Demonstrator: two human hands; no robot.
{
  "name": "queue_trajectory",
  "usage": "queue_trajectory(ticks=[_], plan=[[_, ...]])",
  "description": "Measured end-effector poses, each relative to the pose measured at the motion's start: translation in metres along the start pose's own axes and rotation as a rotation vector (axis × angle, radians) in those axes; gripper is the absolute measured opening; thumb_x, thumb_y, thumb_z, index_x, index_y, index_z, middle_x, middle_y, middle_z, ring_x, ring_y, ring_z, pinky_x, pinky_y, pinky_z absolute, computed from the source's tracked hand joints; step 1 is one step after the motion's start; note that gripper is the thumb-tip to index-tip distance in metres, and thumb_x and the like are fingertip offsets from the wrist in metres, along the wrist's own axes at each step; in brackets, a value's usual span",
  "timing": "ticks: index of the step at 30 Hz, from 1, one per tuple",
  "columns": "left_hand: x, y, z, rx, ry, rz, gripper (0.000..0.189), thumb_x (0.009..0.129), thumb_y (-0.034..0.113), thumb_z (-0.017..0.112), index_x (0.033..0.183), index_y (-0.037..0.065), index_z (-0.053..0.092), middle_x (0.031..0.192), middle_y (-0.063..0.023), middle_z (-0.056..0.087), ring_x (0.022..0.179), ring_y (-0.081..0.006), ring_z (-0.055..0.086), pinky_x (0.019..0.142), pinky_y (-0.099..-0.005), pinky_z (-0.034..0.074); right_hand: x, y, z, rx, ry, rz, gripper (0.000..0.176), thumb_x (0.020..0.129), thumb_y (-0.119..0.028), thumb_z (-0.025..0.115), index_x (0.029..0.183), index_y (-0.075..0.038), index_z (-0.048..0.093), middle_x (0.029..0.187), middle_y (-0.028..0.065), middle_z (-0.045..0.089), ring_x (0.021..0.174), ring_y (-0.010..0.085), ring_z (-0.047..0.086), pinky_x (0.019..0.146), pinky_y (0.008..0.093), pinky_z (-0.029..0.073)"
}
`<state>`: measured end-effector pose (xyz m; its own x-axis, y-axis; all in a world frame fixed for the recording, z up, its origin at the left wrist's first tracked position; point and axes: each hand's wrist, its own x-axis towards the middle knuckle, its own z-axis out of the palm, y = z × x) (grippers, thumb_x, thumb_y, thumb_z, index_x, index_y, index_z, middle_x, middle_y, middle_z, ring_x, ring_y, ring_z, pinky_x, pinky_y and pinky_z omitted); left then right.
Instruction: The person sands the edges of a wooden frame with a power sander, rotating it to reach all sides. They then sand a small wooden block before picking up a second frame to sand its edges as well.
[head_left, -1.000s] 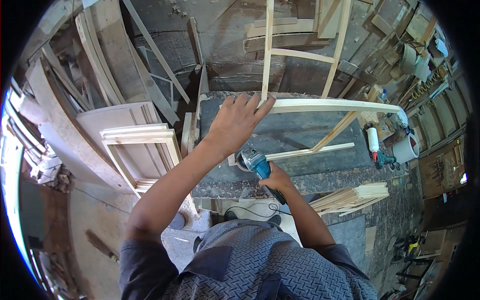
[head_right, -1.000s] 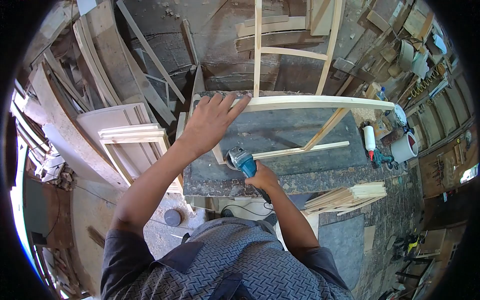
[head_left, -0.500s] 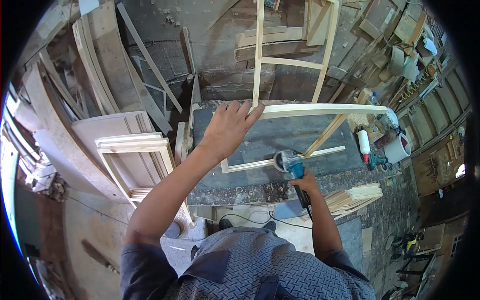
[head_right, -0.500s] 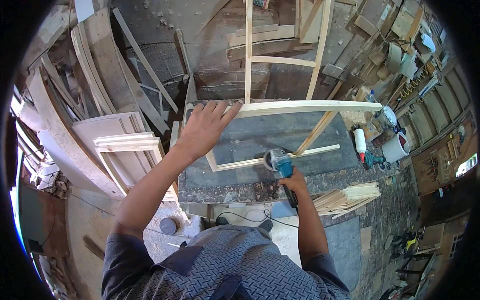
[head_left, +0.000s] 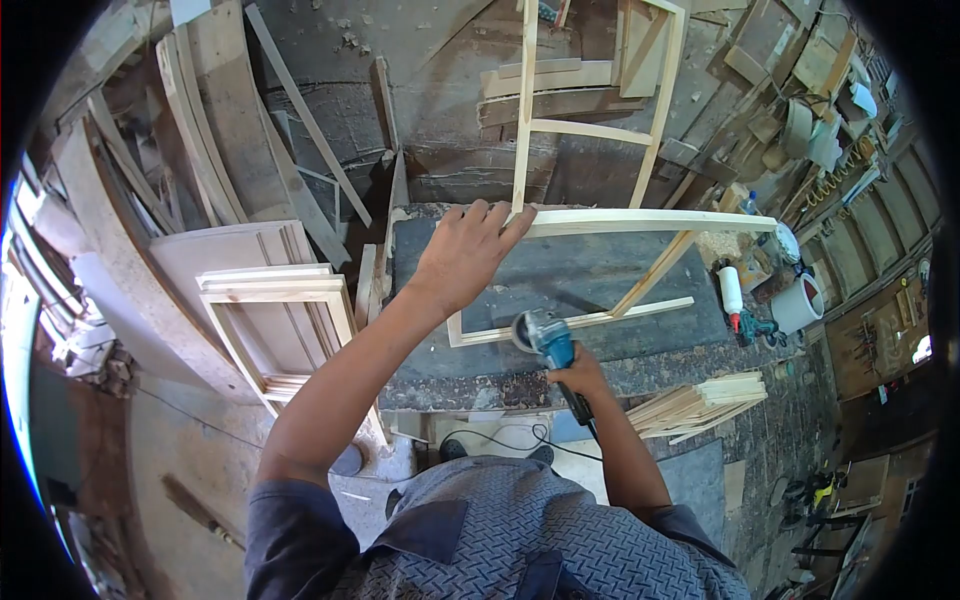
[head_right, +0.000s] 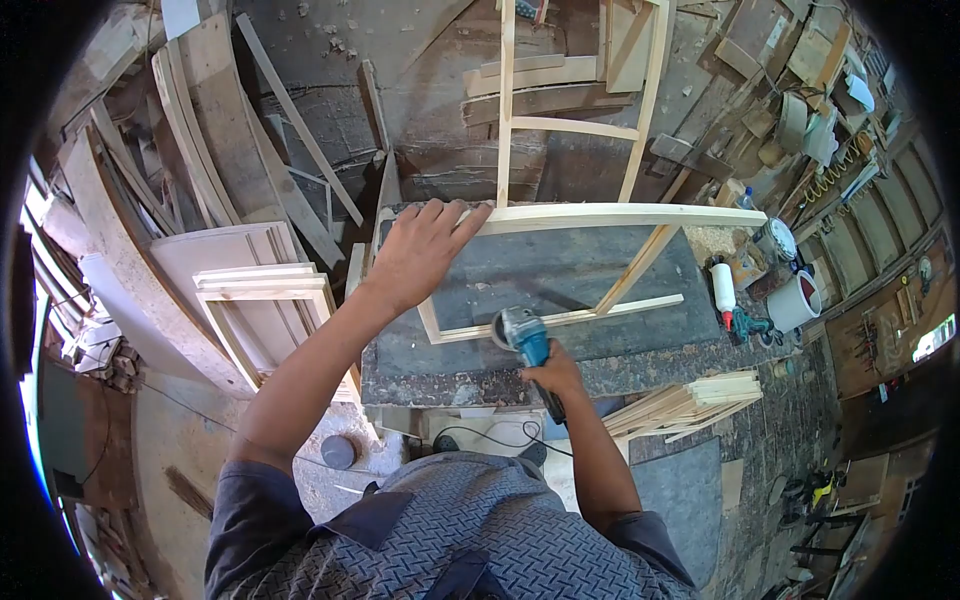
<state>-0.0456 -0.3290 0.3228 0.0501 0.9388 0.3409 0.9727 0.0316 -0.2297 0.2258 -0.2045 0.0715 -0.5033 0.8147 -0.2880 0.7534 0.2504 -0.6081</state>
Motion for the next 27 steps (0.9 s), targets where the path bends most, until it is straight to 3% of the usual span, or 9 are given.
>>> queue_trajectory(ticks=[4,6,7,9,12,16,19,23,27], plan=[[-0.006,-0.009,0.005,0.118,0.215,0.02,0.069,0.081,0.01,0.066,0.146,0.01,0.042,0.132,-0.01,0.054,0.118,-0.0274,0.054,0.099,-0.038,0.045,-0.027,-0.03,-0.006,-0.064,-0.125,-0.026,0.086,0.056,-0.035,0.085,0.129,-0.004,0.054,0.117,0.0247,0.067,0.113,0.0408,0.063,0.095,0.0444,0.05],[-0.018,-0.007,0.004,-0.004,0.433,-0.197,0.076,0.079,0.006,0.068,0.148,0.008,0.038,0.14,-0.0135,0.05,0.128,-0.0314,0.05,0.104,-0.041,0.044,-0.046,-0.017,-0.01,-0.015,-0.099,-0.058,0.086,0.056,-0.034,0.085,0.129,-0.003,0.054,0.116,0.0253,0.067,0.112,0.0411,0.063,0.095,0.0445,0.05],[-0.022,-0.005,0.011,-0.001,0.437,-0.196,0.076,0.079,0.006,0.068,0.148,0.008,0.038,0.14,-0.0135,0.05,0.128,-0.0314,0.05,0.104,-0.041,0.044,-0.054,-0.01,-0.012,0.035,-0.077,-0.086,0.087,0.056,-0.034,0.085,0.13,-0.001,0.054,0.115,0.0259,0.067,0.111,0.0415,0.063,0.095,0.0447,0.05],[-0.031,0.001,0.048,-0.705,0.569,-0.562,0.08,0.08,0.003,0.067,0.151,0.007,0.032,0.142,-0.0204,0.048,0.124,-0.0415,0.054,0.098,-0.0428,0.051,-0.065,0.021,-0.013,0.055,-0.06,-0.073,0.087,0.056,-0.033,0.086,0.13,0.0,0.054,0.112,0.0258,0.067,0.108,0.0409,0.065,0.093,0.0438,0.051],[-0.044,0.004,0.114,-0.931,0.432,-0.737,0.082,0.081,-0.001,0.065,0.152,0.006,0.026,0.142,-0.0256,0.046,0.118,-0.048,0.055,0.095,-0.0454,0.052,-0.091,0.021,-0.037,0.107,-0.05,-0.012,0.084,0.055,-0.029,0.087,0.126,0.002,0.055,0.107,0.0226,0.068,0.1,0.0359,0.066,0.09,0.0407,0.051],[-0.038,0.019,0.111,-0.841,0.477,-0.747,0.085,0.083,-0.001,0.066,0.154,0.001,0.02,0.145,-0.0295,0.042,0.13,-0.0452,0.047,0.108,-0.0462,0.041,-0.105,0.051,-0.06,0.208,-0.027,0.007,0.086,0.053,-0.029,0.089,0.125,0.004,0.055,0.1,0.0182,0.068,0.091,0.0292,0.066,0.085,0.0378,0.052],[-0.039,0.029,0.126,-0.656,0.529,-0.749,0.089,0.081,-0.002,0.065,0.155,0.004,0.015,0.143,-0.0295,0.043,0.119,-0.0518,0.052,0.096,-0.0484,0.049,-0.115,0.068,-0.074,0.337,0.027,-0.002,0.08,0.054,-0.024,0.089,0.122,0.003,0.057,0.098,0.0143,0.068,0.091,0.0254,0.066,0.083,0.0367,0.052],[-0.046,0.047,0.129,-0.578,0.516,-0.786,0.091,0.081,-0.003,0.064,0.155,0.004,0.011,0.146,-0.031,0.039,0.121,-0.0542,0.048,0.101,-0.0505,0.045,-0.115,0.105,-0.086,0.405,-0.025,0.054,0.074,0.055,-0.02,0.089,0.119,0.001,0.058,0.098,0.0108,0.068,0.09,0.0227,0.065,0.083,0.0355,0.052],[-0.051,0.054,0.135,-0.533,0.602,-0.759,0.087,0.081,-0.002,0.065,0.153,0.001,0.017,0.146,-0.0322,0.039,0.124,-0.0503,0.049,0.103,-0.0495,0.044,-0.118,0.109,-0.104,0.474,-0.042,0.038,0.072,0.055,-0.018,0.089,0.118,0.0,0.059,0.099,0.0081,0.068,0.089,0.0206,0.064,0.083,0.0348,0.052]])
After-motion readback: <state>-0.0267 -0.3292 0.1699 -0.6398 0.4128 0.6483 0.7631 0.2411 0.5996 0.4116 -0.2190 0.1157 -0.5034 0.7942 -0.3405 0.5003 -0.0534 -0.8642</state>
